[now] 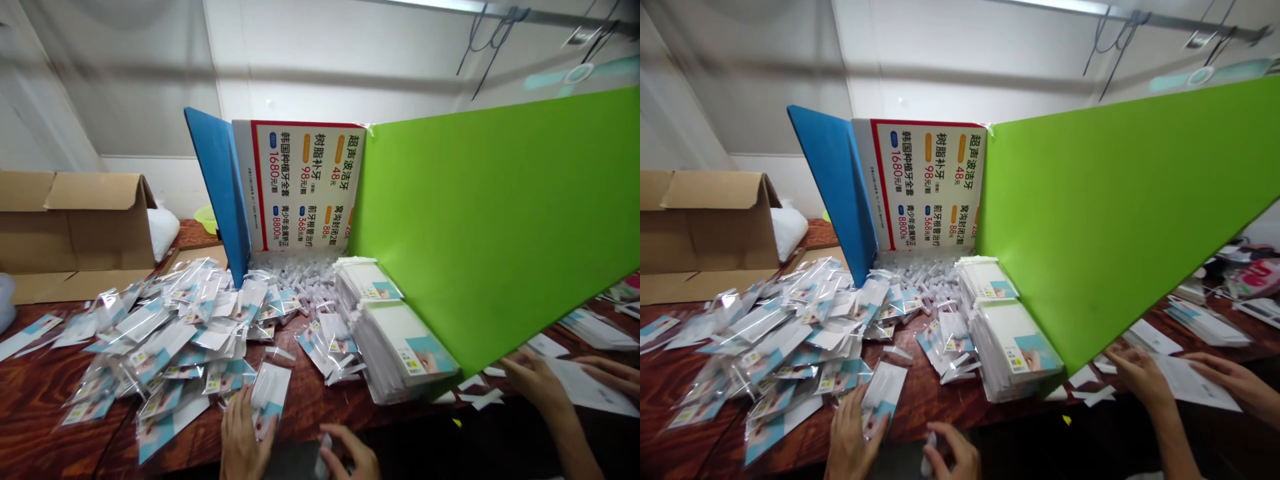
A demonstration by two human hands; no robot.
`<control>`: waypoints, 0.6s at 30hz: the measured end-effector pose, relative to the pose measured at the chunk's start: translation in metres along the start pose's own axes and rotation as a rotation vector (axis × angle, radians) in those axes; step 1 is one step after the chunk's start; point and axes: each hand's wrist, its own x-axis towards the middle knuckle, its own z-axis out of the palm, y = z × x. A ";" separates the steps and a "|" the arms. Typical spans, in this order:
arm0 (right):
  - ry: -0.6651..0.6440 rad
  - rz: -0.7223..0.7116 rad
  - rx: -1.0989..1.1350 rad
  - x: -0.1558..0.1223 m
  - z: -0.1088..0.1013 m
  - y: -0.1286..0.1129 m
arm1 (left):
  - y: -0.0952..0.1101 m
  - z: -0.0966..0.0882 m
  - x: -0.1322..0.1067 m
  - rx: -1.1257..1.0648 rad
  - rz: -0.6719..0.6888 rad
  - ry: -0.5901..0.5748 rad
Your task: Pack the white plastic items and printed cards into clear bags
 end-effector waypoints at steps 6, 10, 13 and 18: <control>0.306 0.120 0.194 0.028 0.010 -0.010 | -0.005 -0.002 -0.004 -0.172 -0.024 0.038; 0.264 0.203 0.310 0.038 0.014 -0.015 | -0.024 -0.020 -0.015 -0.375 -0.116 0.023; 0.244 0.279 0.339 0.042 0.020 -0.017 | -0.030 -0.044 -0.019 -0.543 -0.254 -0.076; 0.137 0.281 0.529 0.050 0.025 -0.031 | -0.021 -0.070 -0.014 -0.878 -0.607 -0.221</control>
